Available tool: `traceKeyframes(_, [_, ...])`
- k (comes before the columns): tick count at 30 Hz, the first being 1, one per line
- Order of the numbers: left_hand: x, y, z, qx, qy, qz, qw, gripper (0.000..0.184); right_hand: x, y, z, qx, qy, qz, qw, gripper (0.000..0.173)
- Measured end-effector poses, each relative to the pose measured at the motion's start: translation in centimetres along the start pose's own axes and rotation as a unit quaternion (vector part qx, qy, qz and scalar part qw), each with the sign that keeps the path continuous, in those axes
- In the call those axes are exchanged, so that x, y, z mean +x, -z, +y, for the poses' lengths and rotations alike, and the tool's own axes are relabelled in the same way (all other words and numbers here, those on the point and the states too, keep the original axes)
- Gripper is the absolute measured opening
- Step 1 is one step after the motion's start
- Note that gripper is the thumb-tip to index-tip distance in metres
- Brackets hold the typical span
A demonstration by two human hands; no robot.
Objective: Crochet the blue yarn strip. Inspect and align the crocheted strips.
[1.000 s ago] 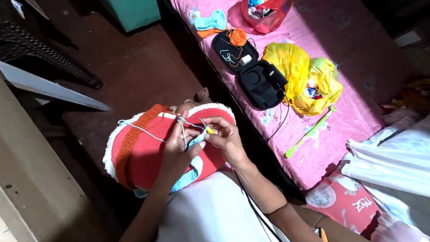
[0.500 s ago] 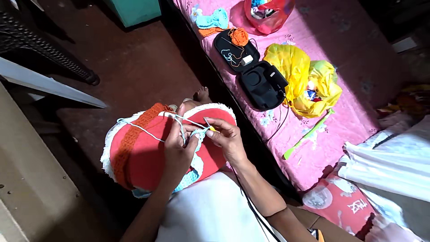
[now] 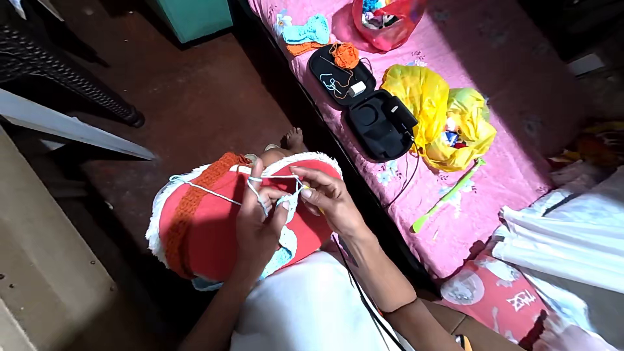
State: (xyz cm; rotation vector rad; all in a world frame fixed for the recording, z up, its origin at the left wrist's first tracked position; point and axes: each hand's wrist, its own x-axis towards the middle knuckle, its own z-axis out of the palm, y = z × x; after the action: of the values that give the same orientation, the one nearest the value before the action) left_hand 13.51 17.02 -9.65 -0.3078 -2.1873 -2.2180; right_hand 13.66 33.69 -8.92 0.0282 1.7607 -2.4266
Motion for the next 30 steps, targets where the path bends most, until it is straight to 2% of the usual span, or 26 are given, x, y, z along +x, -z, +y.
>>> traceKeyframes(3, [0.9, 0.8, 0.7, -0.152, 0.119, -0.005, 0.981, 0.087, 0.1, 0.6, 0.3, 0.102, -0.038, -0.061, 0.992, 0.031])
traceKeyframes(5, [1.2, 0.9, 0.9, -0.191, 0.149, -0.009, 0.970, 0.085, 0.3, 0.9, 0.7, 0.111, -0.043, -0.067, 0.991, 0.028])
traceKeyframes(9, [1.3, 0.7, 1.1, -0.175, 0.151, -0.002, 0.973, 0.084, 0.4, 1.1, 0.9, 0.110, -0.043, -0.049, 0.992, 0.024])
traceKeyframes(13, [1.1, 0.4, 1.2, -0.059, 0.096, 0.016, 0.993, 0.083, 0.4, 0.6, 0.7, 0.091, -0.035, -0.012, 0.995, 0.021])
traceKeyframes(19, [0.8, 0.3, 0.5, 0.029, 0.014, 0.034, 0.999, 0.073, 0.5, -1.2, 0.3, -0.042, -0.004, 0.045, 0.998, 0.024])
traceKeyframes(22, [1.0, 1.0, 0.7, -0.016, 0.053, 0.031, 0.998, 0.072, 0.5, -1.5, 0.6, -0.016, -0.008, 0.051, 0.999, 0.024])
traceKeyframes(26, [1.6, 1.6, 0.9, -0.179, 0.180, 0.022, 0.967, 0.069, 0.6, -1.6, 1.1, 0.077, -0.032, 0.042, 0.996, 0.025])
traceKeyframes(30, [1.7, 1.7, 0.6, -0.196, 0.196, 0.030, 0.960, 0.067, 0.6, -1.0, 1.0, 0.018, 0.003, -0.002, 1.000, 0.028])
